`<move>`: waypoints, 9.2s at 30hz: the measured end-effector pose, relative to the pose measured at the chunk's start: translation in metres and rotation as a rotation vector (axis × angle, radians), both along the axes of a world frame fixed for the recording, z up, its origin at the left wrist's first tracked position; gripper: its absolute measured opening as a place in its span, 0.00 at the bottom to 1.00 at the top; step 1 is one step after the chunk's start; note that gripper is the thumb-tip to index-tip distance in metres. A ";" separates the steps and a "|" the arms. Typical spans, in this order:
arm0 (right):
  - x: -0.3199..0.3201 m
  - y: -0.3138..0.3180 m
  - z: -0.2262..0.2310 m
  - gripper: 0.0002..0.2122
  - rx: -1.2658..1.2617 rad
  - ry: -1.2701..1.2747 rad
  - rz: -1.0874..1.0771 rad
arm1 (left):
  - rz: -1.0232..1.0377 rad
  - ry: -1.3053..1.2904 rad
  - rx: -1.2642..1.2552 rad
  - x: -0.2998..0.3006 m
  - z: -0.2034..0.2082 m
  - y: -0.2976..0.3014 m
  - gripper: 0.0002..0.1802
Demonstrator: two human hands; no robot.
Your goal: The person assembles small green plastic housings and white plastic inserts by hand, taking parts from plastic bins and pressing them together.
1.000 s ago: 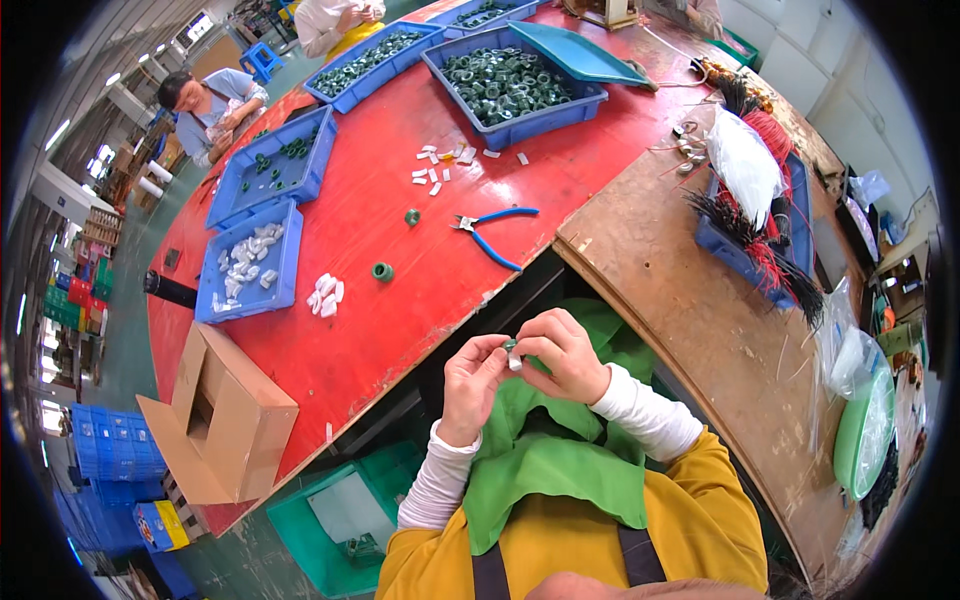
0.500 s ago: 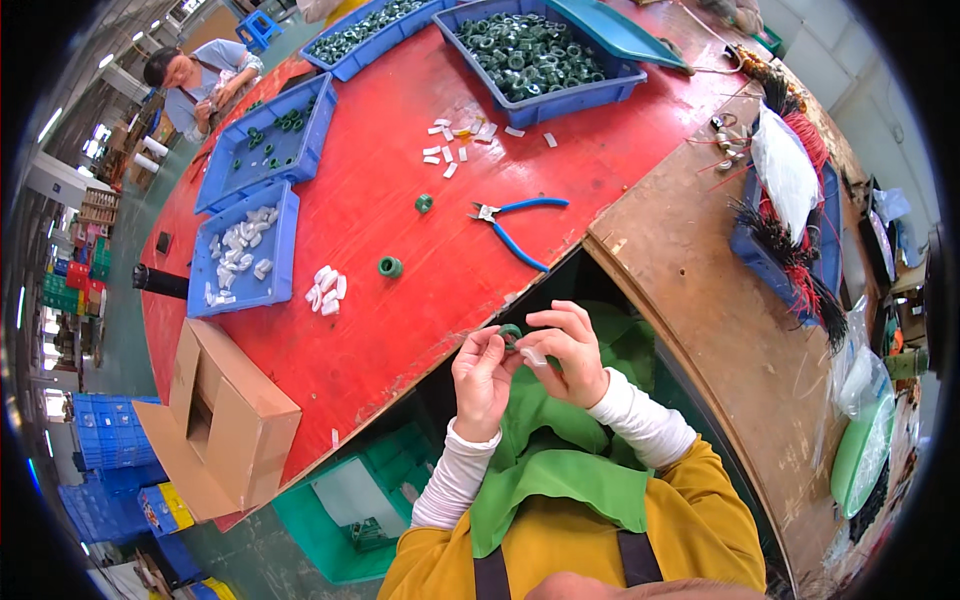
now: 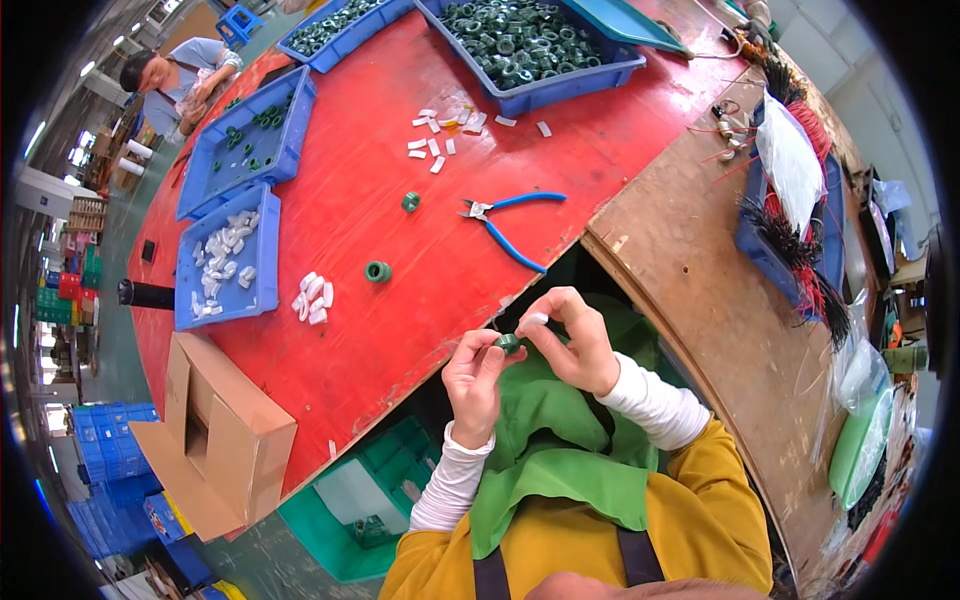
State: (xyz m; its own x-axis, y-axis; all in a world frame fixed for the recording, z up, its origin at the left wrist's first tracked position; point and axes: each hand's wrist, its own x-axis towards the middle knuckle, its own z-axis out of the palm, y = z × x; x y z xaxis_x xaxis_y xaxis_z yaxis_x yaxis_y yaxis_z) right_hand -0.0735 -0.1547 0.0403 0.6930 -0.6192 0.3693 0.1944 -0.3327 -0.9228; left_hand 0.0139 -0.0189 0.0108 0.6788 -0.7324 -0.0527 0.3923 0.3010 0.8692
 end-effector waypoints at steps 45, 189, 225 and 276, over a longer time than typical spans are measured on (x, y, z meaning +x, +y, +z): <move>-0.022 0.011 -0.022 0.12 0.149 0.142 0.339 | -0.220 0.227 -0.060 0.007 0.004 0.009 0.11; -0.015 -0.023 0.022 0.07 0.352 0.125 0.202 | -0.136 0.069 0.037 -0.009 0.011 0.007 0.09; -0.020 -0.014 -0.047 0.11 0.517 0.276 0.493 | -0.403 -0.071 0.009 0.014 0.020 0.025 0.13; -0.017 0.020 -0.019 0.13 0.879 -0.157 0.430 | -0.489 0.605 -0.258 0.017 -0.010 0.025 0.14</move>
State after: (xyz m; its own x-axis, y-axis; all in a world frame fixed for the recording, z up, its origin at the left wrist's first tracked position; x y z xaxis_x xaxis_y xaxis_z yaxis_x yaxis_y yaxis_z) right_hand -0.0908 -0.1343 0.0215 0.9056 -0.4240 0.0064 0.2796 0.5856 -0.7608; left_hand 0.0314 0.0057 0.0011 0.1878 -0.9774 -0.0971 0.9100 0.1359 0.3917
